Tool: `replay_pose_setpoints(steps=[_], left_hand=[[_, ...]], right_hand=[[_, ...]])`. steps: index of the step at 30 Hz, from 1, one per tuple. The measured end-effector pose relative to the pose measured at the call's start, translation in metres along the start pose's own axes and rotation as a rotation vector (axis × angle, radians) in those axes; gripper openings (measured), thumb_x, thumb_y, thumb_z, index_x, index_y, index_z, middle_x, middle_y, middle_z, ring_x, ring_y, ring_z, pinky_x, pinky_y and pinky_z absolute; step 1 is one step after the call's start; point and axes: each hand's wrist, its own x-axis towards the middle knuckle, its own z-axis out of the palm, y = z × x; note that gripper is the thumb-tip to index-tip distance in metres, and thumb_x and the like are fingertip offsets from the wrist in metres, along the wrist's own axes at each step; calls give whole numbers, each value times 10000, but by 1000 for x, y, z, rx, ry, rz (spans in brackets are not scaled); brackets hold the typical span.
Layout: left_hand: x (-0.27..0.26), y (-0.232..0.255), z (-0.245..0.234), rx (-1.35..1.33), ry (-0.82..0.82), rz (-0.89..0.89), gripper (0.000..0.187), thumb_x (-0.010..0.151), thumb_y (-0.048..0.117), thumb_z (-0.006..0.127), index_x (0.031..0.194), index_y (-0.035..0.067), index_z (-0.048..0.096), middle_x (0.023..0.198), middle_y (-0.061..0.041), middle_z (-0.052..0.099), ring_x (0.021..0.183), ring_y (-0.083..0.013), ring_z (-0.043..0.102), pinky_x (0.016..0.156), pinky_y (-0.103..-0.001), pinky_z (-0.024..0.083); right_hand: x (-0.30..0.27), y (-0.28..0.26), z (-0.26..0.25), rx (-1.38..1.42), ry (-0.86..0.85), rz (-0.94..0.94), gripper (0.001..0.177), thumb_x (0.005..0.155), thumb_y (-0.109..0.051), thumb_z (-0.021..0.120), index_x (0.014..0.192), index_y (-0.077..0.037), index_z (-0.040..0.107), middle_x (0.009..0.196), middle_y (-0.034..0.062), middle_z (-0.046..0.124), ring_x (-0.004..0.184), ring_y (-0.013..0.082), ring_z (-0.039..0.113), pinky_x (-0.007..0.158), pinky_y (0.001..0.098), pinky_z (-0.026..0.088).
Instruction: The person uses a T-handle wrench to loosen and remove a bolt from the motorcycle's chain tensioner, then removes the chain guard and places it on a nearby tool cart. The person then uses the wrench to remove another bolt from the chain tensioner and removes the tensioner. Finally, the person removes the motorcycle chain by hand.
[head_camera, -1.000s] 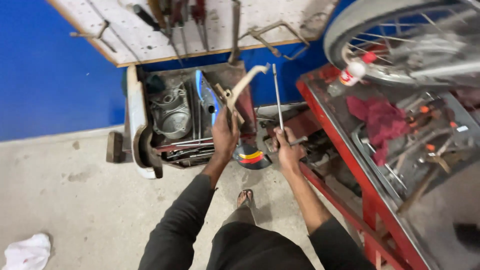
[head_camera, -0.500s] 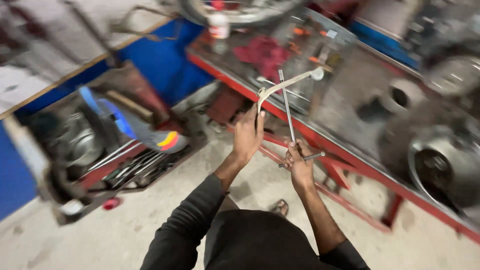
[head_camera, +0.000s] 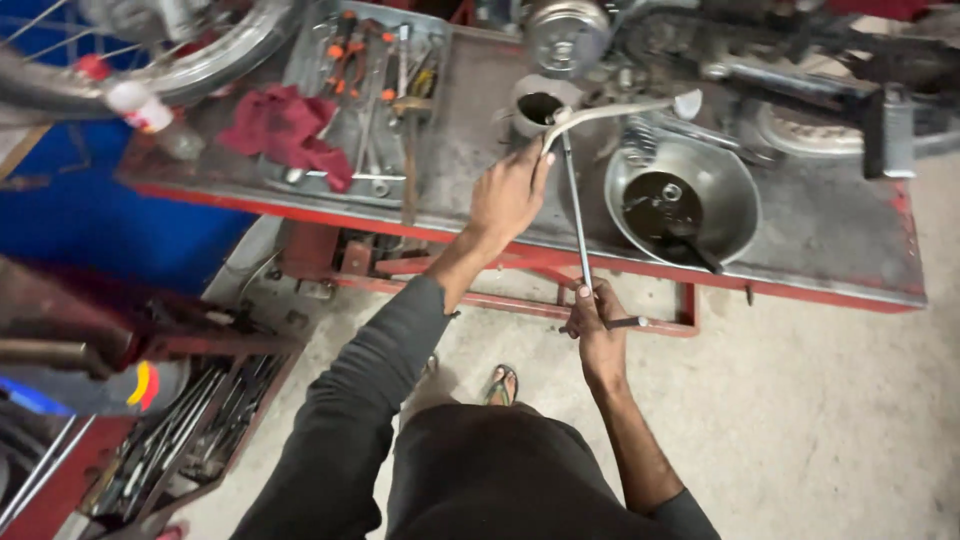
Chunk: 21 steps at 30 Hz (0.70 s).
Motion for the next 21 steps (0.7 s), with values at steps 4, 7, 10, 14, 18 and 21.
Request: replay_pose_setpoints(steps=[4, 7, 10, 14, 18, 21], left_hand=[[27, -1, 37, -21, -54, 28, 413, 1035, 360, 431, 1283, 87, 617, 1004, -153, 742, 848, -386, 732, 663, -519, 602], [47, 5, 41, -33, -95, 36, 414, 1041, 383, 428, 1234, 85, 641, 976, -149, 744, 836, -363, 737, 648, -488, 611], [73, 7, 43, -37, -189, 37, 427, 1021, 409, 431, 1225, 103, 650, 976, -152, 743, 857, -361, 737, 672, -501, 613], [102, 1, 52, -16, -358, 77, 372, 980, 359, 462, 1072, 93, 704, 838, -146, 737, 805, -398, 726, 640, -519, 606], [121, -8, 57, 21, -473, 126, 374, 964, 357, 481, 1102, 102, 718, 856, -189, 732, 819, -438, 718, 636, -548, 598], [135, -11, 63, 82, -493, 159, 372, 944, 367, 505, 1093, 120, 739, 872, -212, 729, 855, -460, 709, 676, -570, 591]], right_hand=[[3, -18, -13, -80, 108, -73, 235, 1054, -186, 450, 1084, 8, 578, 640, 12, 371, 522, 110, 385, 507, 253, 390], [3, -12, -16, -147, 254, -192, 234, 1050, -203, 480, 1087, -6, 601, 622, 22, 412, 525, 110, 427, 518, 249, 399], [11, 6, -17, -154, 418, -247, 256, 1054, -240, 477, 1112, -15, 583, 623, 36, 437, 551, 125, 451, 543, 256, 417], [22, 5, -13, -141, 550, -337, 287, 1060, -279, 459, 1112, -19, 567, 614, -2, 413, 520, 79, 417, 522, 238, 404], [36, -7, 3, -150, 604, -399, 295, 1070, -282, 441, 1098, -10, 552, 607, -18, 402, 513, 58, 416, 498, 218, 383], [47, -4, 11, -144, 620, -407, 296, 1065, -281, 442, 1090, -7, 552, 587, -16, 405, 500, 66, 423, 494, 220, 377]])
